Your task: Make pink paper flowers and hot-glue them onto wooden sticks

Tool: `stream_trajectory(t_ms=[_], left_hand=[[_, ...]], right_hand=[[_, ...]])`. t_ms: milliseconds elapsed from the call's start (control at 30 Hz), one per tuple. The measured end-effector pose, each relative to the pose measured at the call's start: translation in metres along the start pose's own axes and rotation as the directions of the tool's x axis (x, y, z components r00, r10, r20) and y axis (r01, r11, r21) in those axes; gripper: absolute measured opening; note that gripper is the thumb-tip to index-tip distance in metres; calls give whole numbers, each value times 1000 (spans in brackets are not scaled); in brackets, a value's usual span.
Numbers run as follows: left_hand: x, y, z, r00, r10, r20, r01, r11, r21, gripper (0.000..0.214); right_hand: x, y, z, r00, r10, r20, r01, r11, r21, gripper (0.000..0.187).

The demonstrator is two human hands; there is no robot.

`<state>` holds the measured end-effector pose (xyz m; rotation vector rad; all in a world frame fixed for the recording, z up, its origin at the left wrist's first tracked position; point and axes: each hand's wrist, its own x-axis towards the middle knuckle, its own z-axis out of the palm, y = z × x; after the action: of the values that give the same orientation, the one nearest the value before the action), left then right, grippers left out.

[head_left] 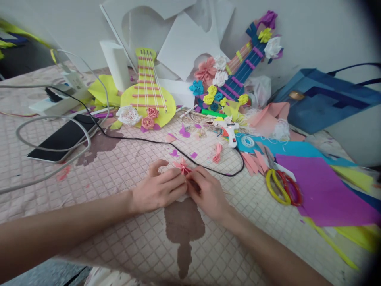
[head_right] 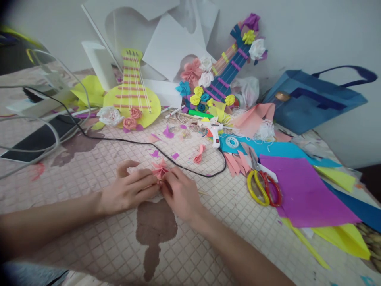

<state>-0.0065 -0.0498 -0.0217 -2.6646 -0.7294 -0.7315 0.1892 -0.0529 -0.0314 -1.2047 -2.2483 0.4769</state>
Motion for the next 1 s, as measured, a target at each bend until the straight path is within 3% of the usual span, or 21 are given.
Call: stream_trajectory(t_ms=[167,367,500,733,1000], left_hand=[[-2,2,4,998,43,-45,-39,996,80,23],[-1,-1,2,996,30,-88,-24,998,64,22],[-6,-3,0,998,0,-56,0,1000,-9,20],[-6,0,-4,965,-260,27,260,943,-206,6],[-1,1,-4,911,-376,171,403,898,-173,14]], right_hand=[[1,0,-2,1000,14,-6,-14,1000,4,9],[1,-1,-4,1000,18,12,-18,1000,-11,9],[-1,-1,-3,1000,-17,21,18,999,-49,11],[-3,-1,1,996,-76,36,79,994,-72,12],[-4,1,2,991,-132,29,135,983,-128,14]])
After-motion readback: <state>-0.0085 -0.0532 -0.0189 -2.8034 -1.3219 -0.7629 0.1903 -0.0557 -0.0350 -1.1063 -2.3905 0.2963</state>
